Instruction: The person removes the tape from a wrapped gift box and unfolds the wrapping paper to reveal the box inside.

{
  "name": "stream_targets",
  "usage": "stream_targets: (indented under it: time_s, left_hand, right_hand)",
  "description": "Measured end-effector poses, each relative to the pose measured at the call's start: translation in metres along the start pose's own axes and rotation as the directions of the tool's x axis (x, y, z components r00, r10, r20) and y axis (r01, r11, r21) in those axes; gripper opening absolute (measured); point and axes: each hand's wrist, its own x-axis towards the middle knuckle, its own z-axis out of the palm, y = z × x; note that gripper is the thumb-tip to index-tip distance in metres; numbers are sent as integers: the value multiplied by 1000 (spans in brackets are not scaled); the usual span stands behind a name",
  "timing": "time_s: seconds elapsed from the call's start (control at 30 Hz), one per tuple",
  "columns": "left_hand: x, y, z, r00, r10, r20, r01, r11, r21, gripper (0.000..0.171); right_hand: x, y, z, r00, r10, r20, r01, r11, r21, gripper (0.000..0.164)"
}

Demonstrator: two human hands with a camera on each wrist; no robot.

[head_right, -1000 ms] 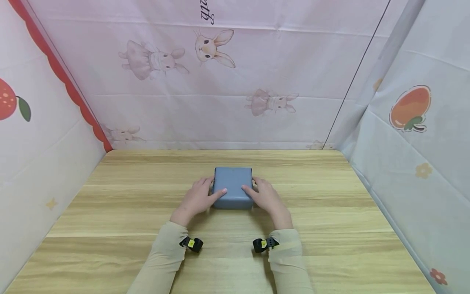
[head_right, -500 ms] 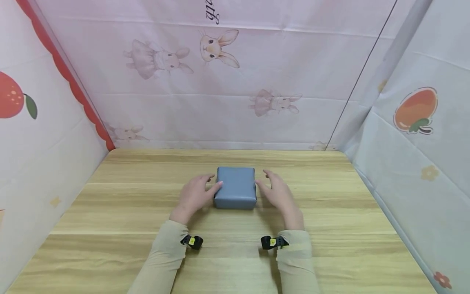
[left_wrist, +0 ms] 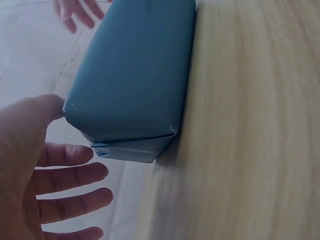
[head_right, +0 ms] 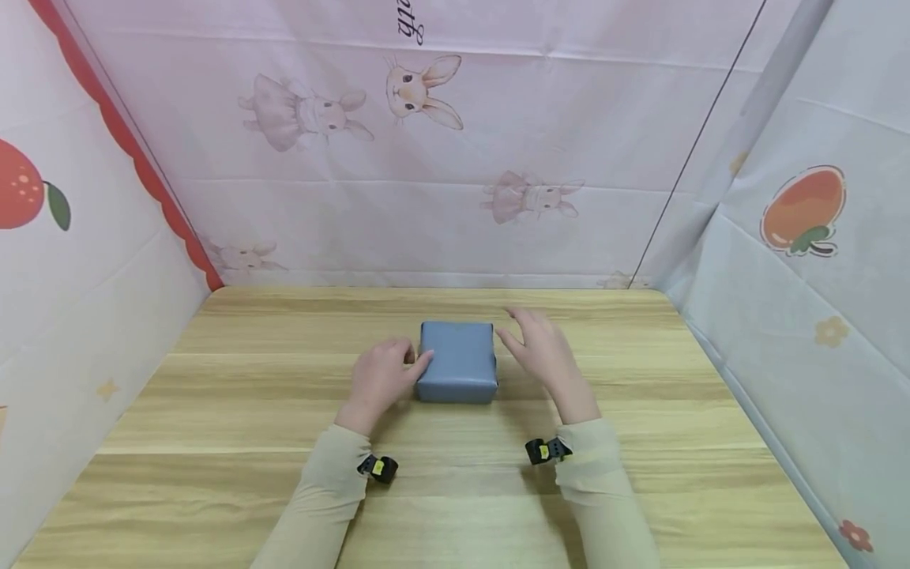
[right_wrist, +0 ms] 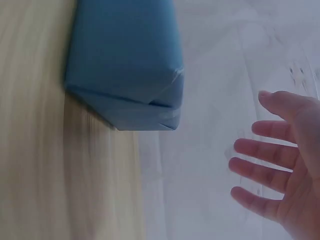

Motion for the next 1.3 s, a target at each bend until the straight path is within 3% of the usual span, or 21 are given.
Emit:
stream_targets:
  time_s: [0.13, 0.27, 0.37, 0.53, 0.67, 0.8, 1.07, 1.3]
  left_hand:
    - [0, 1, 0, 999, -3, 34, 4, 1000, -12, 45]
    - [0, 1, -2, 998, -9, 58, 11, 999, -30, 46]
    - [1, 1, -2, 998, -8, 69, 10, 1000, -29, 45]
    - [1, 2, 0, 996, 24, 84, -23, 1000, -5, 44]
    - [1, 2, 2, 996, 50, 76, -53, 998, 34, 43]
    - [0, 3, 0, 995, 59, 82, -64, 996, 59, 43]
    - [-1, 3, -1, 995, 63, 81, -66, 997, 41, 43]
    - [-2, 2, 1, 995, 66, 73, -65, 998, -16, 42]
  right_hand:
    - [10, -4, 4, 984, -168, -54, 161, 980, -119, 43]
    - [22, -10, 15, 931, -359, -69, 334, 913, -234, 37]
    - [29, -13, 27, 898, -439, -8, 420, 864, -279, 33]
    - [36, -12, 45, 890, -444, 102, 452, 835, -313, 29]
    - [39, -14, 50, 895, -432, 116, 445, 837, -318, 25]
    - [43, -15, 51, 882, -457, 114, 466, 812, -352, 21]
    - [53, -12, 54, 842, -529, 106, 514, 727, -455, 15]
    - [61, -10, 54, 770, -623, 139, 586, 603, -541, 11]
